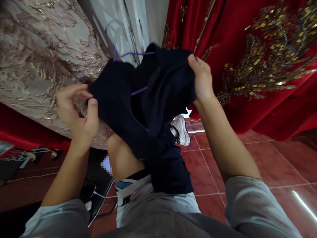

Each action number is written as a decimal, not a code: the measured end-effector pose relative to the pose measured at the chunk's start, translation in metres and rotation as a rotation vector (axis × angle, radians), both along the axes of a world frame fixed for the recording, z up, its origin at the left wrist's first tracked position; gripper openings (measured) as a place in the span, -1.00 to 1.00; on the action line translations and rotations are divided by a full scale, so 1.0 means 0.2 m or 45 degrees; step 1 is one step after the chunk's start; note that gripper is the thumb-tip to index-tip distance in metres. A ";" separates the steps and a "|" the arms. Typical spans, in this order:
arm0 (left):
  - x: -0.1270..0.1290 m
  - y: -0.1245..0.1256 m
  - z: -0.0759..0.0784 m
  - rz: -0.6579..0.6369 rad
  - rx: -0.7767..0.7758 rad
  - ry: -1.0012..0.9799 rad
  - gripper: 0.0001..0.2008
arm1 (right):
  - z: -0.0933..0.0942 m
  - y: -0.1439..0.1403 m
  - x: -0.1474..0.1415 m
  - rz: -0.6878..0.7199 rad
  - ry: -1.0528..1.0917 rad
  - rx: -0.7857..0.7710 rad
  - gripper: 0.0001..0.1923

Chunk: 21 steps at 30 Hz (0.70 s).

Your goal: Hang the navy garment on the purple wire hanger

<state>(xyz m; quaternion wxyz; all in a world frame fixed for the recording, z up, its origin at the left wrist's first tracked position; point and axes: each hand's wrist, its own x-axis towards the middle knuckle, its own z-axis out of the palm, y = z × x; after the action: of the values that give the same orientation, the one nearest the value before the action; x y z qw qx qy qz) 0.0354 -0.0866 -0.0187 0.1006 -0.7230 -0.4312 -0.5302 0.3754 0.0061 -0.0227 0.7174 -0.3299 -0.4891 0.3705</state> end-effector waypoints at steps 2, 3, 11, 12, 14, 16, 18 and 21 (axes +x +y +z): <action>0.04 -0.01 -0.02 -0.070 -0.015 0.255 -0.63 | 0.00 0.01 0.03 -0.073 0.090 0.056 -0.77; 0.06 -0.01 -0.03 -0.113 -0.079 0.380 -0.59 | -0.02 -0.01 0.04 -0.104 0.132 0.043 -0.75; 0.15 -0.01 -0.26 -0.184 -0.373 0.415 -0.43 | -0.34 -0.31 0.08 -0.266 0.276 -0.182 -0.83; 0.17 -0.01 -0.30 -0.224 -0.359 0.263 -0.47 | -0.35 -0.32 0.08 -0.301 0.239 -0.185 -0.80; 0.20 -0.02 -0.36 -0.279 -0.296 -0.101 -0.58 | -0.36 -0.32 0.08 -0.400 0.124 -0.168 -0.75; 0.24 -0.01 -0.40 -0.304 -0.236 -0.427 -0.71 | -0.36 -0.32 0.07 -0.503 -0.028 -0.108 -0.75; 0.29 0.00 -0.42 -0.324 -0.211 -0.658 -0.81 | -0.38 -0.34 0.04 -0.648 -0.192 -0.003 -0.83; 0.37 -0.01 -0.46 -0.367 -0.230 -0.974 -0.89 | -0.47 -0.47 -0.10 -1.016 -0.297 0.124 -0.58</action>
<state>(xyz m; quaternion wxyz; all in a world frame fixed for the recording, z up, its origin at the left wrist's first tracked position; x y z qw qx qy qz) 0.1089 -0.0892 -0.1106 -0.2057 -0.5329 -0.3769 -0.7292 0.3562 -0.0878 -0.1171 0.7592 -0.4990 -0.4179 0.0000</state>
